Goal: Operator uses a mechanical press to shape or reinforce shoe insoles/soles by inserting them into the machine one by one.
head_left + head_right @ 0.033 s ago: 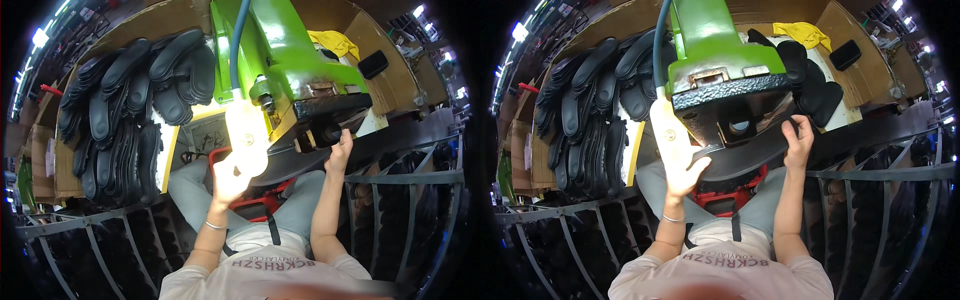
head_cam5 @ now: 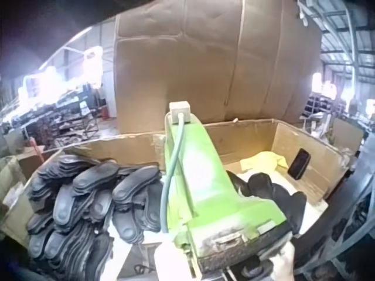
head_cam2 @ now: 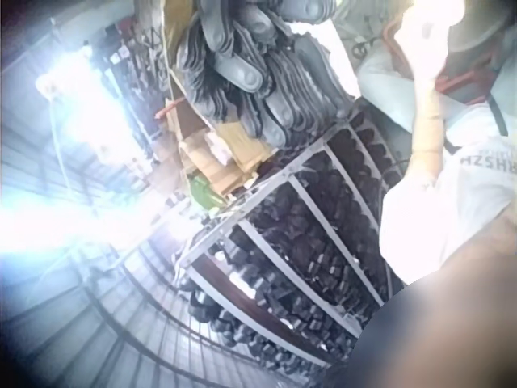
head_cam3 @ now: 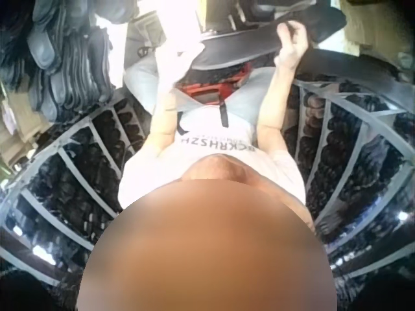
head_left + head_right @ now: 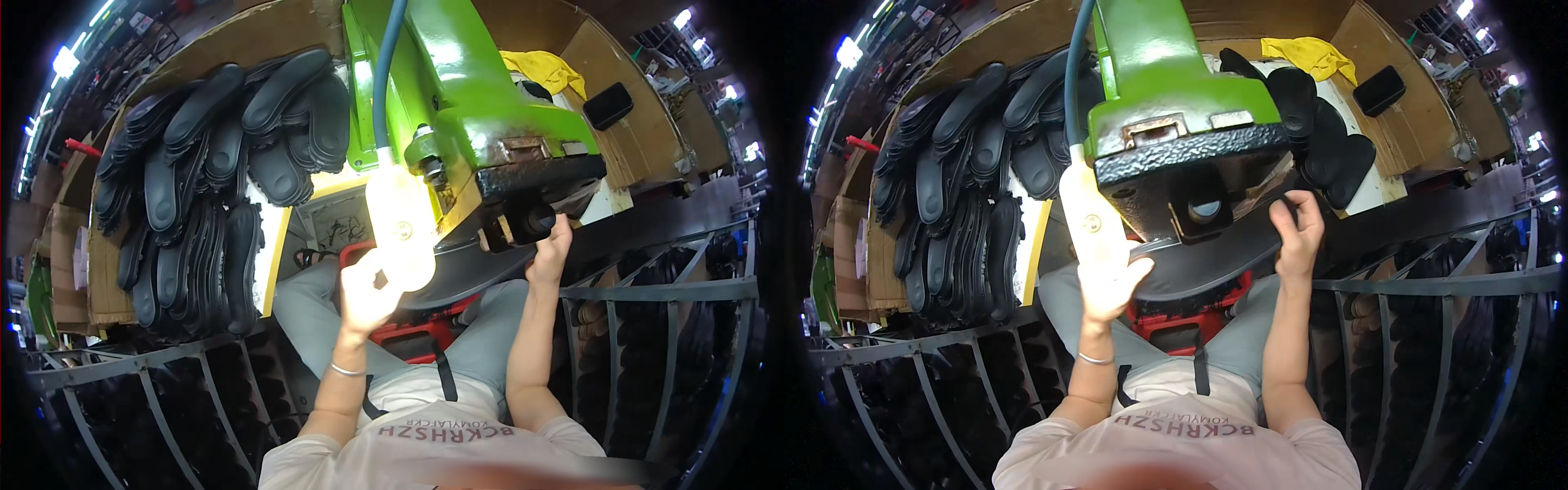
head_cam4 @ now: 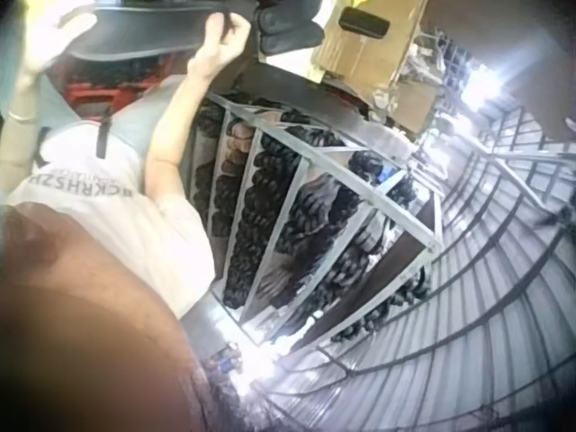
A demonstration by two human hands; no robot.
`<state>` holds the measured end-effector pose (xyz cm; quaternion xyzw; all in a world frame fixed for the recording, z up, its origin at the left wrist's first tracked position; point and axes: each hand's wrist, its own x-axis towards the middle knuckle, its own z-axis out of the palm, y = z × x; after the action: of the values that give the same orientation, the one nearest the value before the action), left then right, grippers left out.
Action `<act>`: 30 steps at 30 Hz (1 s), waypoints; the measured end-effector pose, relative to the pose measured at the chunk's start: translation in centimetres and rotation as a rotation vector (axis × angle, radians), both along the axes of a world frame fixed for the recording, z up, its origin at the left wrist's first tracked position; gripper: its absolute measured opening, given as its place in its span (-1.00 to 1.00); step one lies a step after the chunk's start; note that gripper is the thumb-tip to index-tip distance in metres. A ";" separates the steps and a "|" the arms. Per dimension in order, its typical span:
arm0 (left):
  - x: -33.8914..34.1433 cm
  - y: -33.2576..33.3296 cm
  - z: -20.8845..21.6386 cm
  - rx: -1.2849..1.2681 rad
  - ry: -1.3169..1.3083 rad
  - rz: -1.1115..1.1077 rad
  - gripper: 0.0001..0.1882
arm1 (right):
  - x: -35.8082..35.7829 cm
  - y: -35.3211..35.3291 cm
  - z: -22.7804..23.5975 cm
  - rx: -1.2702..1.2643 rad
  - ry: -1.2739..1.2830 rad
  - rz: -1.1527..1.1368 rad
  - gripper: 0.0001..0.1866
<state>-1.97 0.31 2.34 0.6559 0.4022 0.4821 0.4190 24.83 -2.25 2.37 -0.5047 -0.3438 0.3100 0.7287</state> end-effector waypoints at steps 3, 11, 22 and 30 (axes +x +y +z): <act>-2.6 0.6 -0.1 -0.027 -0.144 0.012 -0.77 | -2.6 -0.7 -0.3 0.012 0.083 0.114 -0.84; -10.7 -1.5 -2.2 -0.427 -0.238 -0.032 -0.83 | -8.3 -1.1 -1.3 -0.050 0.005 0.294 -0.69; 4.0 -1.9 -2.3 -0.151 0.016 -0.152 -0.80 | -8.5 -3.0 -4.2 -0.056 -0.099 0.063 -0.54; 5.8 -2.8 -1.7 -0.243 -0.252 -0.047 -0.84 | -7.8 -15.8 -9.3 -0.458 0.436 0.475 -0.57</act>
<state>3.82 -2.53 0.66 0.5442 0.3863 0.4982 0.5535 17.04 -18.06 -6.89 -0.4829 -0.2100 0.6388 0.5609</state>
